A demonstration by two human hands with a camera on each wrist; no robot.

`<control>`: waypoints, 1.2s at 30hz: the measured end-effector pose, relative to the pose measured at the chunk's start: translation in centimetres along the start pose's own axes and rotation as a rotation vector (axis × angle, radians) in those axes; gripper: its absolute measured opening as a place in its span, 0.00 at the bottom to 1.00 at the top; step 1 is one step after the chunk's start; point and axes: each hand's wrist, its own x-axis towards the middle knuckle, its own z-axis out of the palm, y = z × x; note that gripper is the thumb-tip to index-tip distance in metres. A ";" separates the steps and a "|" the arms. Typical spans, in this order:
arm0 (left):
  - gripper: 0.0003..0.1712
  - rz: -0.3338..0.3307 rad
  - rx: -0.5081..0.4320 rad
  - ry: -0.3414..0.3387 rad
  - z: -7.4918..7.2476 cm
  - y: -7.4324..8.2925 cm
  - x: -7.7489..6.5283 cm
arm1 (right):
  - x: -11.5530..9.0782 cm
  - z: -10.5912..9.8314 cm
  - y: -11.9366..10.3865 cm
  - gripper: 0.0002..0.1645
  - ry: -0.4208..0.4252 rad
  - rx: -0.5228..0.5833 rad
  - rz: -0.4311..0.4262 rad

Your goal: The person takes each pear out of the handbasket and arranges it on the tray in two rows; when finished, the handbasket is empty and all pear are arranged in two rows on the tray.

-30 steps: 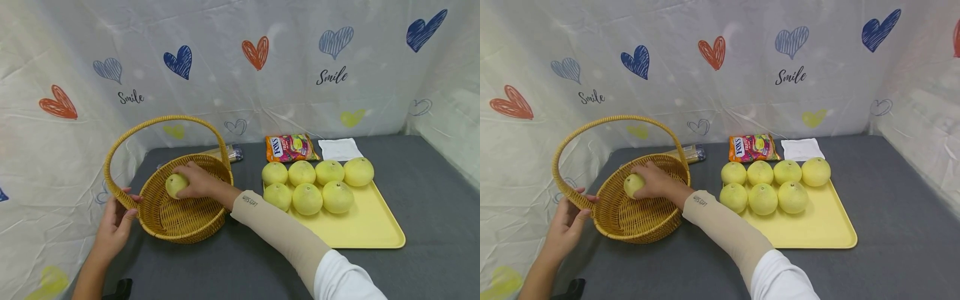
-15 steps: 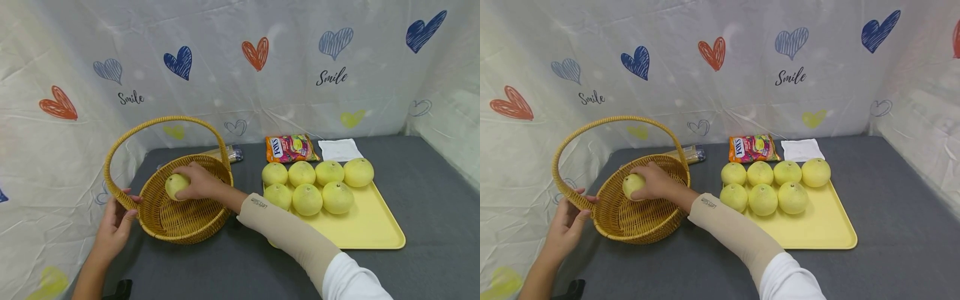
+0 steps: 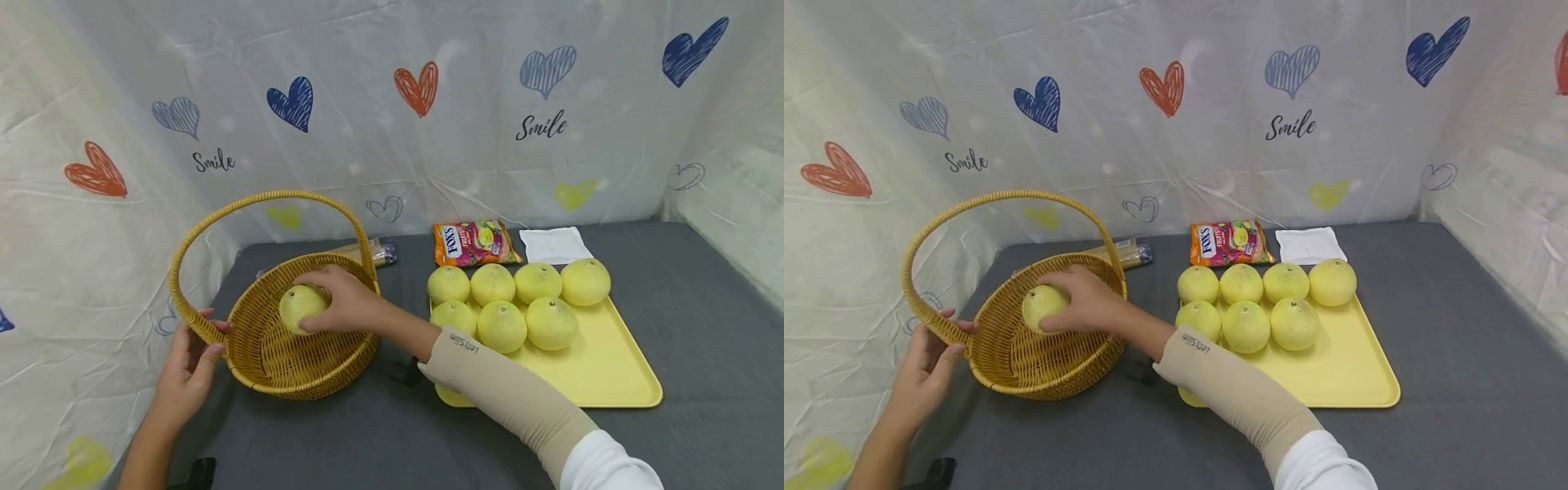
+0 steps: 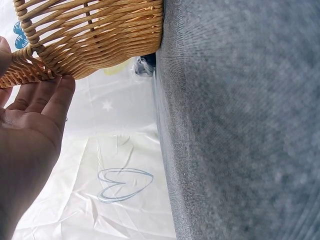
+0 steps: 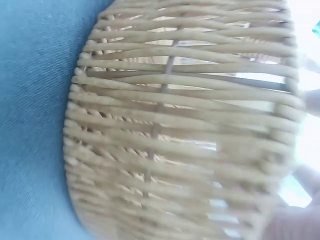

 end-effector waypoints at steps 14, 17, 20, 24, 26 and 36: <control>0.31 -0.072 0.051 0.007 -0.1 0.0 -0.1 | -6.3 -4.1 0.3 0.39 0.008 0.053 -0.063; 0.31 -0.102 0.073 0.008 -0.2 0.1 -0.1 | -7.5 -4.8 0.4 0.39 0.027 0.068 -0.087; 0.31 -0.110 0.077 0.009 -0.1 0.1 -0.1 | -8.6 -5.5 0.5 0.38 0.033 0.121 -0.099; 0.31 -0.115 0.075 0.011 -0.1 0.1 -0.1 | -10.1 -6.6 0.5 0.38 0.045 0.172 -0.098; 0.32 -0.112 0.072 0.012 -0.1 0.1 -0.1 | -10.8 -7.1 0.6 0.38 0.062 0.176 -0.099; 0.31 -0.078 0.067 0.006 -0.2 -0.1 -0.1 | -15.6 -10.3 1.4 0.38 0.164 0.128 0.001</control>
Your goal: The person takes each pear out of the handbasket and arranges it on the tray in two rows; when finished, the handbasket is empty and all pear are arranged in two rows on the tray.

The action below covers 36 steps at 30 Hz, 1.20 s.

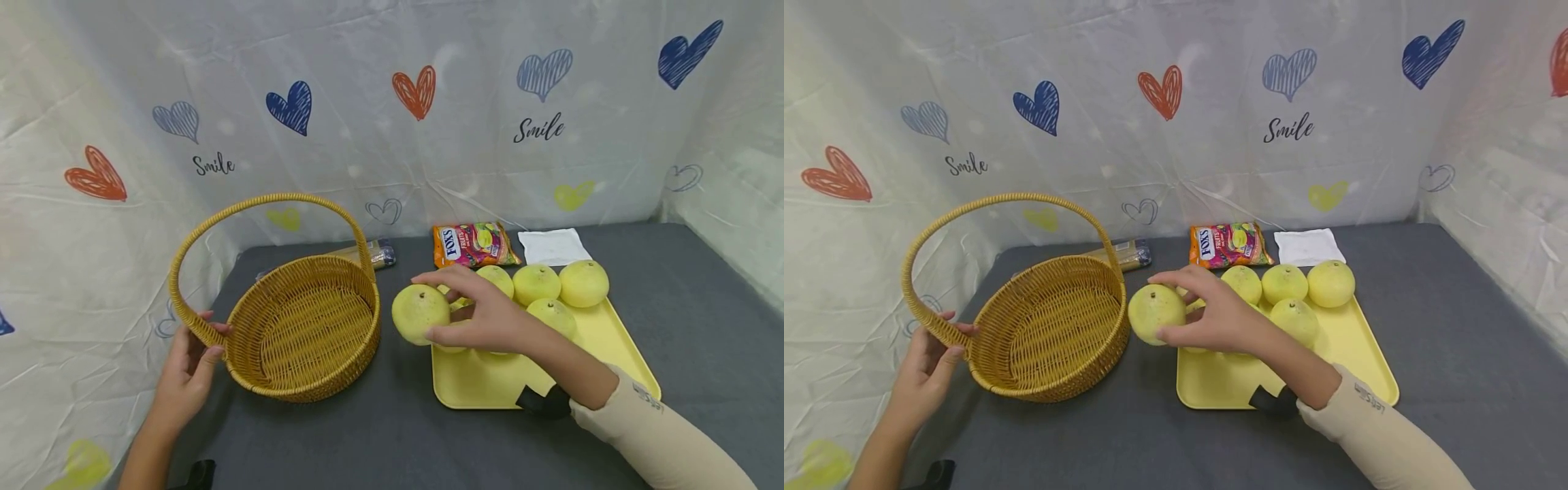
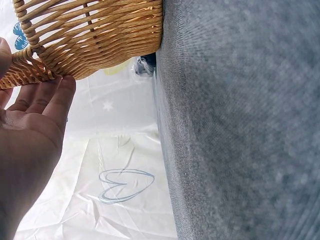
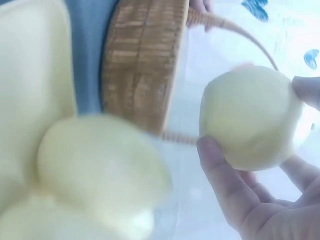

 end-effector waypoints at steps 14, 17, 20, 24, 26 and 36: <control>0.33 -0.017 -0.008 -0.009 0.1 0.1 -0.1 | -6.1 -6.2 1.3 0.36 0.183 -0.124 0.004; 0.33 -0.017 -0.014 -0.002 0.1 0.1 0.0 | -7.3 -7.3 1.6 0.37 0.221 -0.170 0.045; 0.33 -0.001 -0.019 0.001 0.2 0.1 0.0 | -8.5 -8.4 2.2 0.38 0.263 -0.209 0.090; 0.32 0.022 -0.032 0.000 0.3 0.2 -0.1 | -10.0 -9.9 3.0 0.37 0.312 -0.231 0.179; 0.31 0.042 -0.039 0.001 0.4 0.2 0.0 | -10.7 -10.7 3.3 0.37 0.335 -0.235 0.239; 0.31 0.045 -0.012 0.011 0.3 0.4 0.1 | -13.2 -13.1 5.3 0.37 0.383 -0.324 0.378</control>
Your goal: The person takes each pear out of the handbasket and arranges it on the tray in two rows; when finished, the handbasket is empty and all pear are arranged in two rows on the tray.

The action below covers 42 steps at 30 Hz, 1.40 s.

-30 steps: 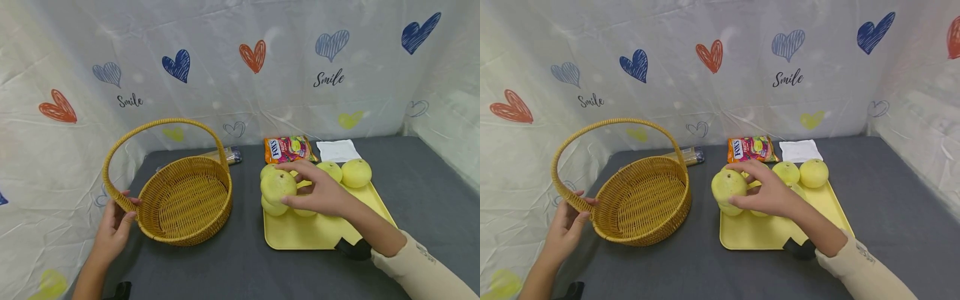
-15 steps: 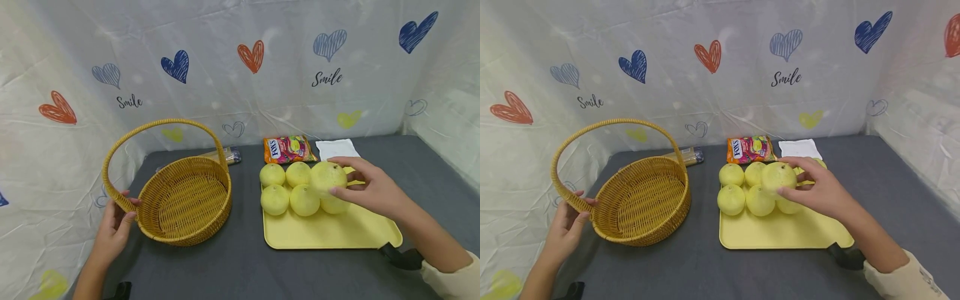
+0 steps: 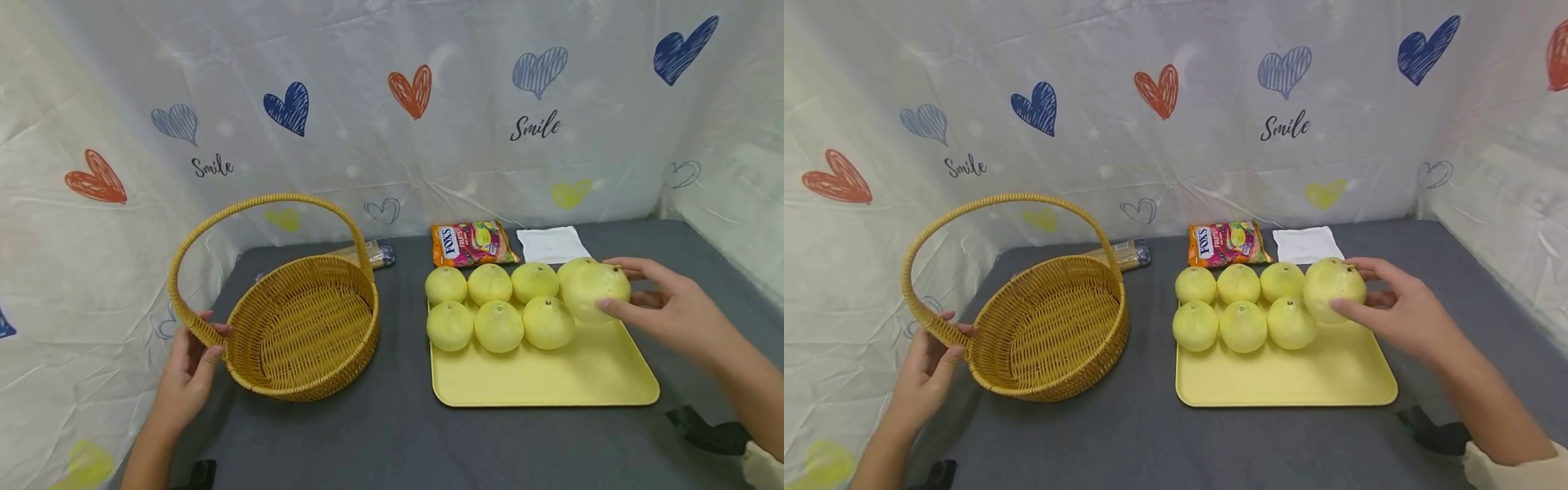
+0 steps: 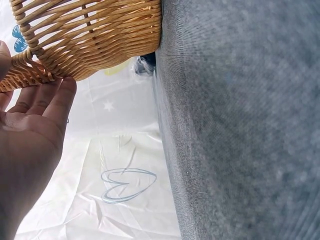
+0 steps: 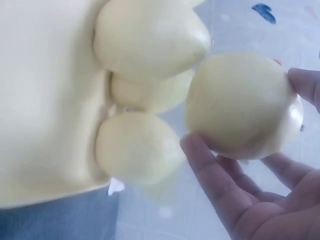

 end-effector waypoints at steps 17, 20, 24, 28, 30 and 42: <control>0.28 0.063 -0.089 -0.018 0.1 -0.5 0.0 | 1.1 -0.5 4.7 0.43 -0.198 -0.119 0.020; 0.29 0.040 -0.071 -0.014 0.1 -0.4 0.1 | 1.2 -0.5 4.9 0.42 -0.213 -0.124 0.003; 0.31 0.002 -0.031 -0.010 0.1 -0.4 0.0 | 1.2 -0.7 5.3 0.40 -0.248 -0.121 -0.016; 0.33 0.037 -0.011 -0.016 0.2 -0.2 0.2 | 1.2 -0.9 5.5 0.39 -0.273 -0.102 -0.028; 0.35 -0.001 0.014 -0.005 0.2 0.2 0.2 | 1.2 -0.9 5.5 0.39 -0.275 -0.089 -0.030; 0.48 0.193 0.307 0.461 4.2 7.3 1.6 | 1.3 -0.8 4.4 0.40 -0.223 -0.170 -0.157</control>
